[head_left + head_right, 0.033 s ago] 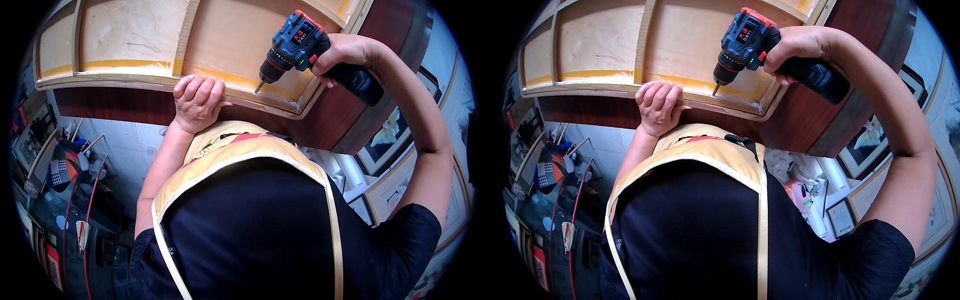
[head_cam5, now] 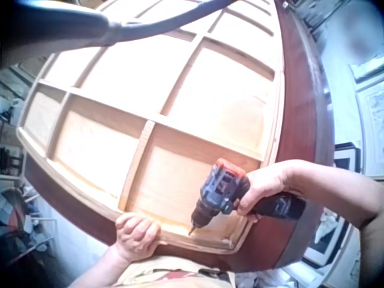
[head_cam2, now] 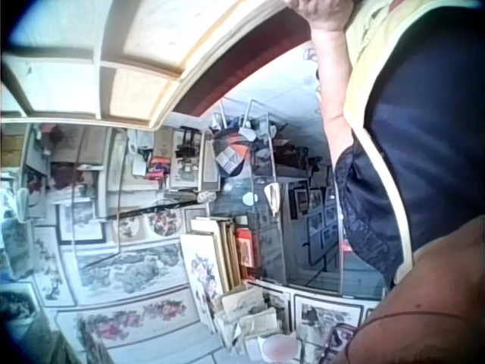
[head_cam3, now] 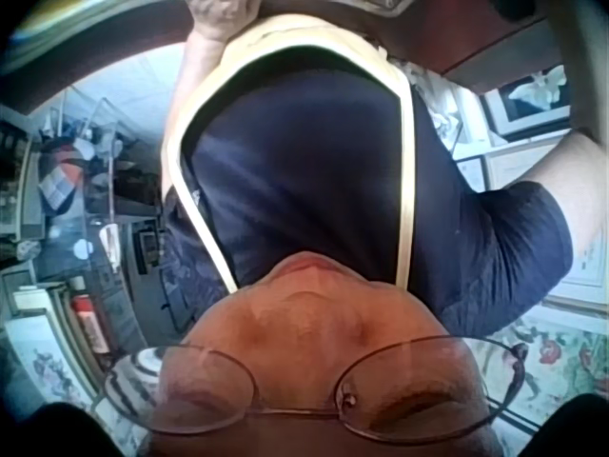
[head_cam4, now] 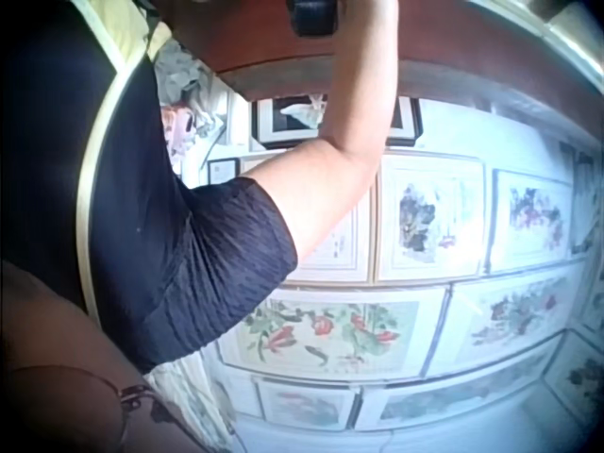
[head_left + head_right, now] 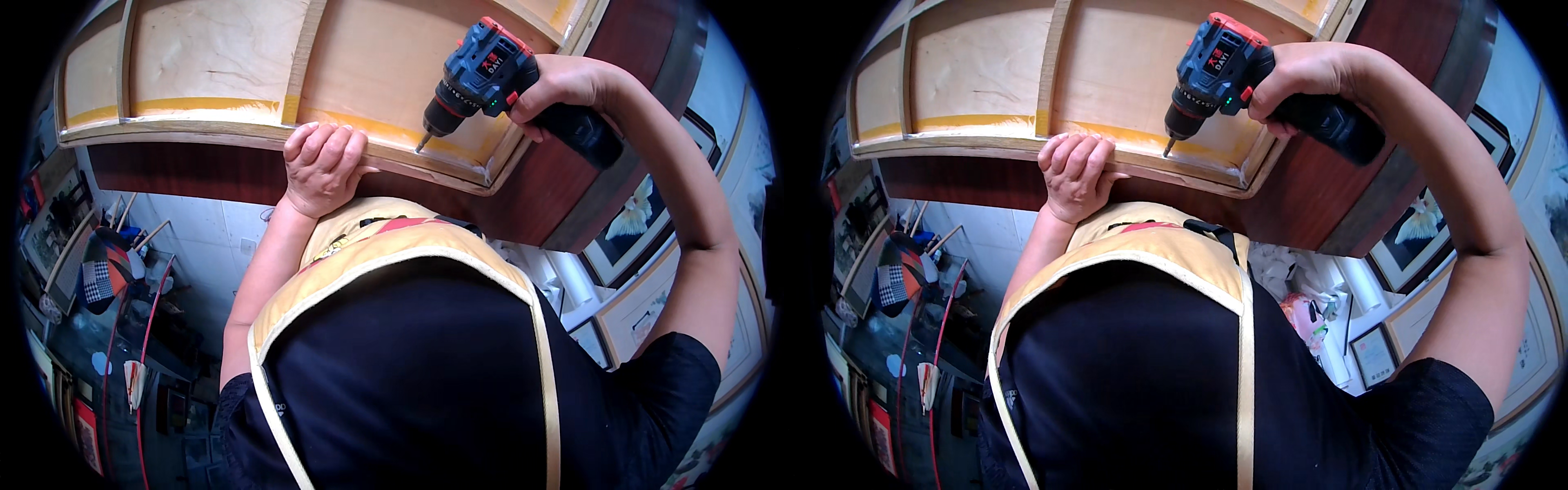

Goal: The person uses a cordless drill to drive screws into the wooden frame of a large, grid-patterned panel. They systematically move along the edges and internal supports of the panel, securing the structure while it rests on a workbench.

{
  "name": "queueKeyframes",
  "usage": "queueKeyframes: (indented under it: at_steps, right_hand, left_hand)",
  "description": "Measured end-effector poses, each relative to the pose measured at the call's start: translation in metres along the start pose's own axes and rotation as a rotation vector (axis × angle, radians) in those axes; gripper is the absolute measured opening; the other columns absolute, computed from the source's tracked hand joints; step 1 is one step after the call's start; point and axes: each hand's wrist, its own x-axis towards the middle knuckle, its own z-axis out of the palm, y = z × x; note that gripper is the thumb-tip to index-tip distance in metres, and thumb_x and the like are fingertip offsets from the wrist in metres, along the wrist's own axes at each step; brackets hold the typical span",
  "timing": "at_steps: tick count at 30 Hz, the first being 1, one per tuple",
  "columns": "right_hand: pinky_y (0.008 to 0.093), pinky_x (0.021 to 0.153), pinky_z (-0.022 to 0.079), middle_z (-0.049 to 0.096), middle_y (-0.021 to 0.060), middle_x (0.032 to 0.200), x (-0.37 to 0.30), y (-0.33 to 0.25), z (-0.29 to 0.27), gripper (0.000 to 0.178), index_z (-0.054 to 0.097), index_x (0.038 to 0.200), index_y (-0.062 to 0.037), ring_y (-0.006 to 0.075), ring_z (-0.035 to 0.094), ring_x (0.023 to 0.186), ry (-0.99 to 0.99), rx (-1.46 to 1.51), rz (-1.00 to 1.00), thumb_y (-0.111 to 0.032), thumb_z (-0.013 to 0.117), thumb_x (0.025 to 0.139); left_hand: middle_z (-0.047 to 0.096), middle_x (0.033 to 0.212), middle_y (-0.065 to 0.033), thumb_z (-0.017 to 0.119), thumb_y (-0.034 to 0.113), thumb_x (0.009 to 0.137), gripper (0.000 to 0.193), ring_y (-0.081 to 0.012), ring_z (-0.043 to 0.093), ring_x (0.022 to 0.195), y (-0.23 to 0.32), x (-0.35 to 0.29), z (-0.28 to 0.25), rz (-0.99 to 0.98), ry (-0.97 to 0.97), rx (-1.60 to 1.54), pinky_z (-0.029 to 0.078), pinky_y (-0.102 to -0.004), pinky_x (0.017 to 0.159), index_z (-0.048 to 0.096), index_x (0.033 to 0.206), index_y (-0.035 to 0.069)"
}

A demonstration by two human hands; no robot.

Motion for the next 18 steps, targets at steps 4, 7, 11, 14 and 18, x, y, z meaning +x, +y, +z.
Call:
queueKeyframes:
  at_steps: [4,7,11,14,18]
  right_hand:
    - [0.0284,0.061,0.052,0.064,0.0081,0.073,-0.013,-0.001,0.01,0.025,0.064,0.089,0.0018,0.0154,0.063,0.061,0.018,-0.005,-0.087,-0.017,0.071,0.075]
    - [0.0278,0.062,0.052,0.065,0.0079,0.076,-0.035,0.016,0.023,0.029,0.065,0.094,0.0021,0.0151,0.063,0.064,0.136,0.048,-0.275,-0.017,0.072,0.074]
    - [0.0267,0.06,0.05,0.065,0.0071,0.072,-0.074,0.051,0.069,0.041,0.067,0.101,0.0025,0.0141,0.061,0.06,0.345,0.381,-0.51,-0.027,0.073,0.073]
    - [0.0261,0.056,0.048,0.067,0.0104,0.08,-0.091,0.081,0.099,0.05,0.065,0.105,0.0025,0.0145,0.059,0.057,0.448,0.505,-0.647,-0.032,0.074,0.07]
    - [0.0265,0.055,0.048,0.067,0.0106,0.08,-0.09,0.098,0.137,0.05,0.063,0.106,0.0033,0.0152,0.058,0.055,0.515,0.695,-0.837,-0.029,0.073,0.069]
  left_hand:
    - [0.06,0.11,0.0004,0.064,0.046,0.088,0.039,-0.0175,0.057,0.106,0.0,-0.001,0.0,0.004,0.012,-0.019,0.038,-0.0385,0.101,0.065,0.112,0.016]
    - [0.06,0.109,-0.0002,0.065,0.046,0.088,0.038,-0.0177,0.057,0.106,0.001,0.0,-0.002,-0.001,0.021,-0.034,0.039,-0.0385,0.102,0.065,0.111,0.016]
    - [0.06,0.108,-0.0012,0.069,0.043,0.083,0.04,-0.0199,0.057,0.107,0.003,0.006,-0.005,0.005,0.027,-0.049,0.039,-0.0393,0.101,0.063,0.112,0.015]
    - [0.059,0.111,-0.0025,0.073,0.041,0.081,0.046,-0.0234,0.054,0.11,0.004,0.007,-0.006,0.019,0.022,-0.063,0.037,-0.0418,0.103,0.061,0.116,0.014]
    - [0.054,0.127,-0.0084,0.077,0.037,0.078,0.06,-0.0283,0.049,0.123,0.004,0.0,-0.012,0.042,-0.01,-0.095,0.035,-0.0463,0.11,0.057,0.128,0.013]
